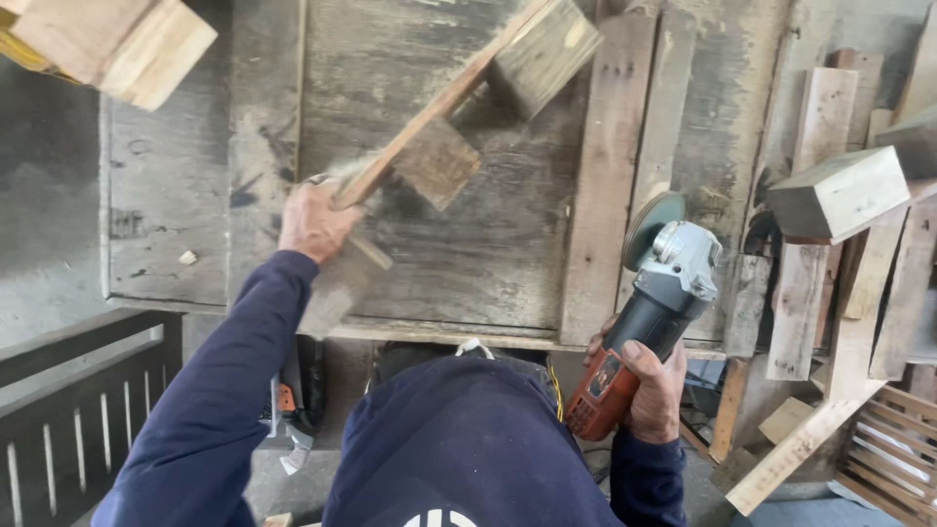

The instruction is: The person uses an angle grinder with a sanding disc to smooth the surfaces of several small wooden blocks arranged on a workbench. They move the tool across each block, then reposition the blocks and continue sanding different areas.

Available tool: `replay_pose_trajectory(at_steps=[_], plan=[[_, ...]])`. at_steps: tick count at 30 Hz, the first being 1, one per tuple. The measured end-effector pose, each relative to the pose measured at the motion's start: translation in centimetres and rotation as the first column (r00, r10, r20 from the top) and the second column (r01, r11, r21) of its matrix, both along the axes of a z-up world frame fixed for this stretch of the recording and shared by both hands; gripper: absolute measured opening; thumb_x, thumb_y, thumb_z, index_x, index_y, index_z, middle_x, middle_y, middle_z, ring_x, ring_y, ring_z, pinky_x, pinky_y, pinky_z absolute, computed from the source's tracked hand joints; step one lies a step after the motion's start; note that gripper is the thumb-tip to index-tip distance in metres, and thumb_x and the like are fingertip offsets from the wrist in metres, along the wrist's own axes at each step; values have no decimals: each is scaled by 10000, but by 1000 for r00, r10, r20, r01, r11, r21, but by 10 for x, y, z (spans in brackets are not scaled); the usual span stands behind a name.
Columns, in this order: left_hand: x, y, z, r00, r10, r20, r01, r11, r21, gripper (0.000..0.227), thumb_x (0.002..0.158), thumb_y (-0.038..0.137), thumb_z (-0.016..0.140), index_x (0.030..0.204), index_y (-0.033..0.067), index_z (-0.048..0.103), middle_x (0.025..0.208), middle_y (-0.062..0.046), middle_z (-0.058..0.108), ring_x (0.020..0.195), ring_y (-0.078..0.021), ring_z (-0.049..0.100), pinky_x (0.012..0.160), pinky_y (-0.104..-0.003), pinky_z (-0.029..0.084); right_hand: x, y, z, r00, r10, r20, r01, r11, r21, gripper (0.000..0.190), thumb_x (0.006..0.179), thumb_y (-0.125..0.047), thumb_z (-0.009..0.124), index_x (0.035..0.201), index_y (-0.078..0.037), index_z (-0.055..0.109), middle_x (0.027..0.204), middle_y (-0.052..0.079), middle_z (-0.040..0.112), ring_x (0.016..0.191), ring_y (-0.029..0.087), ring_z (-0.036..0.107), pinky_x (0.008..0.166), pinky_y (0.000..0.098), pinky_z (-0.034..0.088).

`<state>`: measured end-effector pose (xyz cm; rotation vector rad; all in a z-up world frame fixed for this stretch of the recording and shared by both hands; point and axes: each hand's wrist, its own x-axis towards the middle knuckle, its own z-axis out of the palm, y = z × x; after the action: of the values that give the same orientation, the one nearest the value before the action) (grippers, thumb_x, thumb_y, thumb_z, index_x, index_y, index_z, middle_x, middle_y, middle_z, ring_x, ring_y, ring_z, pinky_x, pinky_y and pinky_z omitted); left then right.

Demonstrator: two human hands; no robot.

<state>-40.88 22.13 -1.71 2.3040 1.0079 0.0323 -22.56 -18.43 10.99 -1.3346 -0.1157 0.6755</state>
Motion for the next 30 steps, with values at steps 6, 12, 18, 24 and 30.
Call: replay_pose_trajectory(at_steps=[6, 12, 18, 24, 30], plan=[[8, -19, 23, 999, -32, 30, 29, 993, 113, 890, 801, 600, 790, 1429, 28, 524, 1345, -212, 583, 1282, -367, 502, 1103, -525, 352, -12, 24, 18, 999, 35, 28, -36, 999, 3, 506, 797, -253, 747, 1136, 73, 557, 930, 158, 659, 766, 256, 699, 620, 388, 598], [99, -43, 42, 998, -30, -46, 36, 990, 140, 1332, 632, 749, 884, 1516, -2, 229, 1502, -297, 386, 1392, -449, 320, 1138, -688, 199, 17, 20, 30, 989, 100, 108, -91, 992, -85, 513, 793, -264, 743, 1158, 40, 550, 925, 140, 663, 752, 240, 703, 606, 368, 606], [161, -52, 20, 986, 146, -80, -132, 978, 158, 1367, 530, 510, 952, 1561, 11, 207, 1394, -285, 463, 1274, -430, 443, 1073, -638, 297, 59, 1, 44, 974, 186, 127, -158, 967, -201, 508, 793, -243, 764, 1158, 46, 561, 933, 142, 659, 760, 243, 705, 625, 371, 612], [168, -43, -4, 991, 115, 63, -127, 962, 242, 1386, 484, 512, 985, 1539, 5, 243, 1372, -339, 446, 1263, -467, 424, 1048, -680, 271, 86, -19, 35, 978, 184, 96, -160, 964, -212, 507, 782, -236, 765, 1162, 27, 556, 901, 147, 660, 747, 238, 704, 610, 366, 614], [197, -26, -19, 997, 70, 42, -77, 973, 217, 1324, 519, 469, 942, 1537, -22, 252, 1356, -319, 461, 1286, -469, 415, 1078, -662, 277, 91, -41, 29, 964, 252, 81, -221, 935, -278, 469, 804, -242, 750, 1130, 64, 609, 857, 216, 679, 697, 263, 693, 611, 375, 603]])
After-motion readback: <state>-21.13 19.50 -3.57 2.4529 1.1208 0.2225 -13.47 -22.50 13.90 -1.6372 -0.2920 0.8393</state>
